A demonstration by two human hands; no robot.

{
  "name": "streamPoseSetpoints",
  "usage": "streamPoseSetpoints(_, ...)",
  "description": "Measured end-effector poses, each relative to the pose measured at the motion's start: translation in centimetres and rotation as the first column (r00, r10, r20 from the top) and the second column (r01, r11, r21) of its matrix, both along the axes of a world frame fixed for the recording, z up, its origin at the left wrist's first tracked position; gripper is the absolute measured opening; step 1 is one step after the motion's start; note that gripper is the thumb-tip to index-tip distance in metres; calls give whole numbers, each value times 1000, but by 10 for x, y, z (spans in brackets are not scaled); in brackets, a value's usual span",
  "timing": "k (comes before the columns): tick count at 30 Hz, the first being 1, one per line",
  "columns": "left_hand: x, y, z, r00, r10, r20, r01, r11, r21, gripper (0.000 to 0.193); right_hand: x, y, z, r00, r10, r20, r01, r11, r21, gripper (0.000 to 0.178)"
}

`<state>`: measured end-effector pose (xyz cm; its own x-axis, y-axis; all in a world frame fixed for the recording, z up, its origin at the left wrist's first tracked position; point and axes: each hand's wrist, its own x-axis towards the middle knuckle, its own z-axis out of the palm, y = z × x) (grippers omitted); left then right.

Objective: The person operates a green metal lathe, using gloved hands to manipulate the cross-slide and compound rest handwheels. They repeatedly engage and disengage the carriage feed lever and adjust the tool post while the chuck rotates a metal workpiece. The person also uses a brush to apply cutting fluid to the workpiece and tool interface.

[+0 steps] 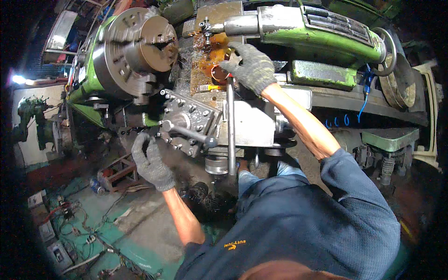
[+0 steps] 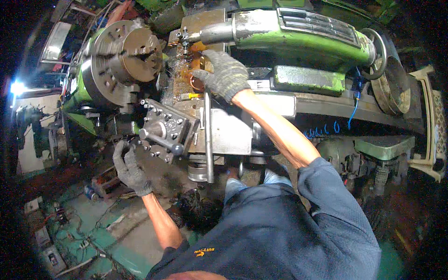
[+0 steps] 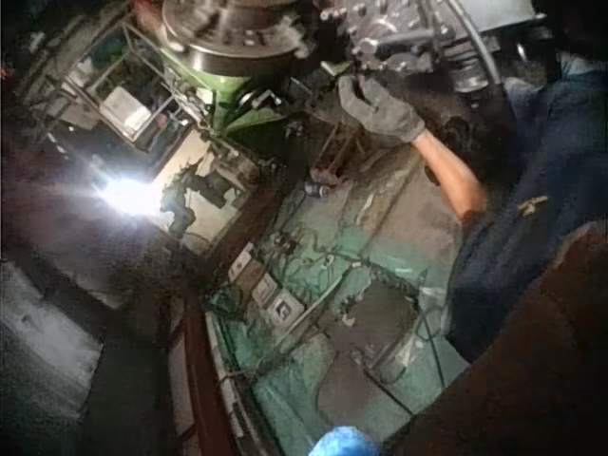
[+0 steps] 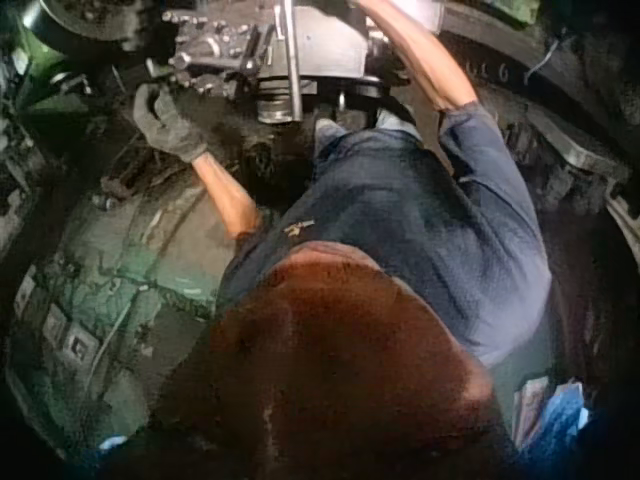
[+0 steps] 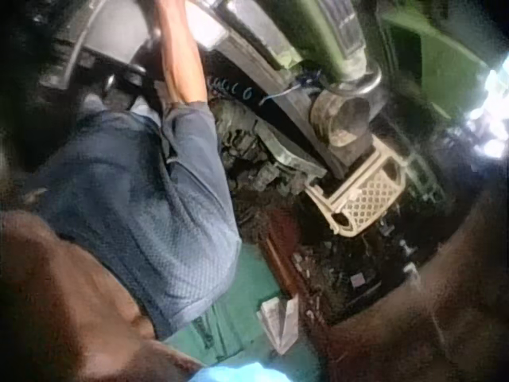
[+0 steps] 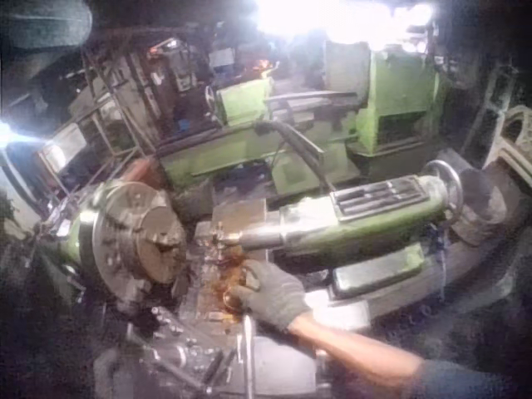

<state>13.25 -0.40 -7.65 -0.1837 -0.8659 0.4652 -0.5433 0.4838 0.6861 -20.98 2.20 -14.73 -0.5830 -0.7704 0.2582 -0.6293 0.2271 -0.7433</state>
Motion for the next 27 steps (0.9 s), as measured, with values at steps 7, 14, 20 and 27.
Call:
streamPoseSetpoints(7, -52, -12, 15, 823, -398, 404, 459, 886, -63, 58, -127, 182, -42, 919, -384, -87, 369, 918, -148, 24)
streamPoseSetpoints(14, -59, -30, -10, 813, -428, 395, 473, 881, -20, 54, -351, 348, -225, 702, -707, -81, 704, 707, -68, 52)
streamPoseSetpoints(20, -53, -27, -12, 825, -361, 434, 425, 904, -56, 51, -390, 301, -233, 507, -583, 635, 641, 747, 174, 32)
streamPoseSetpoints(27, -53, -43, -21, 832, -326, 449, 388, 920, -52, 37, -389, 289, -229, 539, -668, 513, 648, 718, 253, 32)
